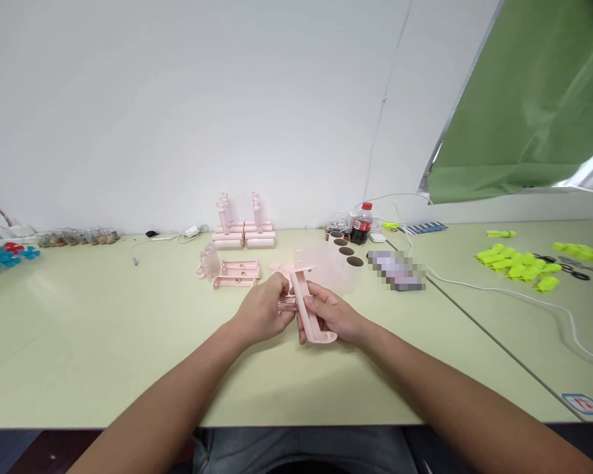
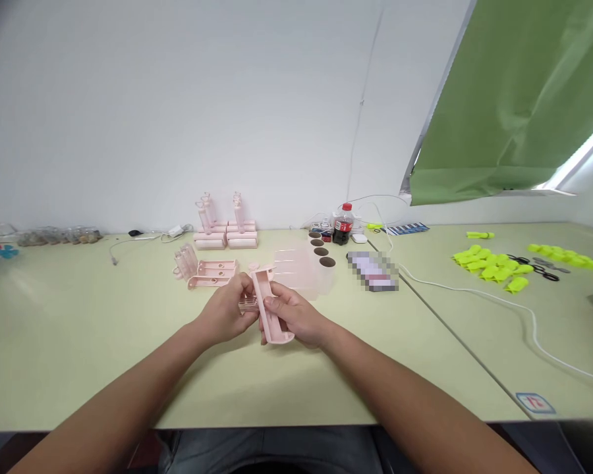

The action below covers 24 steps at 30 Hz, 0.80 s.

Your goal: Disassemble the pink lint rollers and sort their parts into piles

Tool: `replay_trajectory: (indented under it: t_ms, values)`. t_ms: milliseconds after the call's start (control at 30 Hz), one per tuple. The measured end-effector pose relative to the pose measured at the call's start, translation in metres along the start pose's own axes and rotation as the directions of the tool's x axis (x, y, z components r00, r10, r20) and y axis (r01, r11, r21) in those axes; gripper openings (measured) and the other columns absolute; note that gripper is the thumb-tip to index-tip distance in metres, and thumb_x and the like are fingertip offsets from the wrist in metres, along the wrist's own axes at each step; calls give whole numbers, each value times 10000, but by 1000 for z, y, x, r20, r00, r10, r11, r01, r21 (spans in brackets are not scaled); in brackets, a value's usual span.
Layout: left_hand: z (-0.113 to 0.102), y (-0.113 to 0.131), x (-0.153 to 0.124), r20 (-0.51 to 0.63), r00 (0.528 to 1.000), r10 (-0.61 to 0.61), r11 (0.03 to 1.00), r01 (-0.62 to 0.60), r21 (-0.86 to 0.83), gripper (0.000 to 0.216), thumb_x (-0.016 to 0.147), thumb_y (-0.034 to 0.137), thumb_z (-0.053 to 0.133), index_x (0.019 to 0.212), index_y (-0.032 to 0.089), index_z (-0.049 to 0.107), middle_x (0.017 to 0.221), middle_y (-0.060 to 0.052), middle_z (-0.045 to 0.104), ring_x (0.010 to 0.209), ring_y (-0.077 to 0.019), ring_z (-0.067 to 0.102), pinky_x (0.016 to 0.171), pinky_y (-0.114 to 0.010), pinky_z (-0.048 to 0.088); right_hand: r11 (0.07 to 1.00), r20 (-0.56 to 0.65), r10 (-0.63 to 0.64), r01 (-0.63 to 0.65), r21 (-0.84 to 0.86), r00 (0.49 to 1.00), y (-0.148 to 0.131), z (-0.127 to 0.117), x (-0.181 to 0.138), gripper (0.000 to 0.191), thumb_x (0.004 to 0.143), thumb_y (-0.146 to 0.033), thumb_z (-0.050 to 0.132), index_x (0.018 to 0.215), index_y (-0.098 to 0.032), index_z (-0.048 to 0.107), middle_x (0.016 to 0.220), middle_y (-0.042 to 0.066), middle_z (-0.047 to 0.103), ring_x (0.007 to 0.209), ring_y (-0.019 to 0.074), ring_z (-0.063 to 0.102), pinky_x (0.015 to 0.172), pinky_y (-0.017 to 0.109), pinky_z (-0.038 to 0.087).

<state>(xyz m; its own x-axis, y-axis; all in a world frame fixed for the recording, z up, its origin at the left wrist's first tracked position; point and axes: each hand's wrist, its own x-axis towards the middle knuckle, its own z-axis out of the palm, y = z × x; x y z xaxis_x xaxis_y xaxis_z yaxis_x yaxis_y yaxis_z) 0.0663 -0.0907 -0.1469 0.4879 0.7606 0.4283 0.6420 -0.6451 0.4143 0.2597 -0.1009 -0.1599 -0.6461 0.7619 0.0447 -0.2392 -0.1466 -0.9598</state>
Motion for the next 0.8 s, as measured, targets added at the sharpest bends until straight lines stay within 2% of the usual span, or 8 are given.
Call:
replay_trajectory:
  t_ms: [100,200,267,367,500,600,800]
  values:
    - [2,1,-1,57,996,-61,998,62,-2,347,701,236,603,989,222,409,834,-19,628,714,-194,605,592,-291,426,994,109,54,-64,86,993,-2,-1,-2,470,849,-472,678,1202,-233,482,811,24,706,675,185,708,637,315,548]
    - [3,3,-1,151,986,-67,998,67,4,324,704,230,601,995,216,459,801,-8,658,709,-198,632,576,-274,414,988,202,92,-115,105,975,1,-1,-2,478,857,-469,676,1205,-206,483,858,73,731,640,162,695,555,240,498]
    - [3,3,0,180,981,-65,998,62,22,280,707,203,577,974,208,495,783,-7,667,698,-194,637,568,-267,407,988,223,79,-106,113,972,5,-2,-1,457,869,-492,654,1171,-185,501,804,75,731,572,138,661,505,212,459]
    - [3,3,0,199,979,-50,997,39,60,246,697,182,559,939,206,523,779,-3,675,682,-179,638,562,-257,400,990,222,66,-93,109,973,9,-4,1,400,863,-485,666,1087,-179,538,779,58,720,587,134,659,549,231,483]
    - [3,4,-1,206,979,-6,993,-17,113,208,717,240,567,918,216,521,771,17,689,646,-166,632,531,-253,367,998,224,48,-38,-45,973,7,-7,1,372,846,-481,686,964,-137,607,813,71,702,669,138,668,645,254,498]
    - [2,8,-1,215,976,-35,987,0,159,183,735,297,577,892,221,522,743,25,695,621,-170,629,504,-259,336,983,227,5,36,-177,974,2,-8,1,402,851,-515,661,903,-118,628,793,72,679,669,137,644,599,232,469]
    - [-5,15,4,266,959,-92,975,32,221,99,699,232,588,796,221,571,808,15,713,671,-173,646,526,-254,342,951,217,-22,87,-296,976,-9,-1,1,433,868,-553,610,792,-127,630,676,18,599,567,99,539,523,213,409]
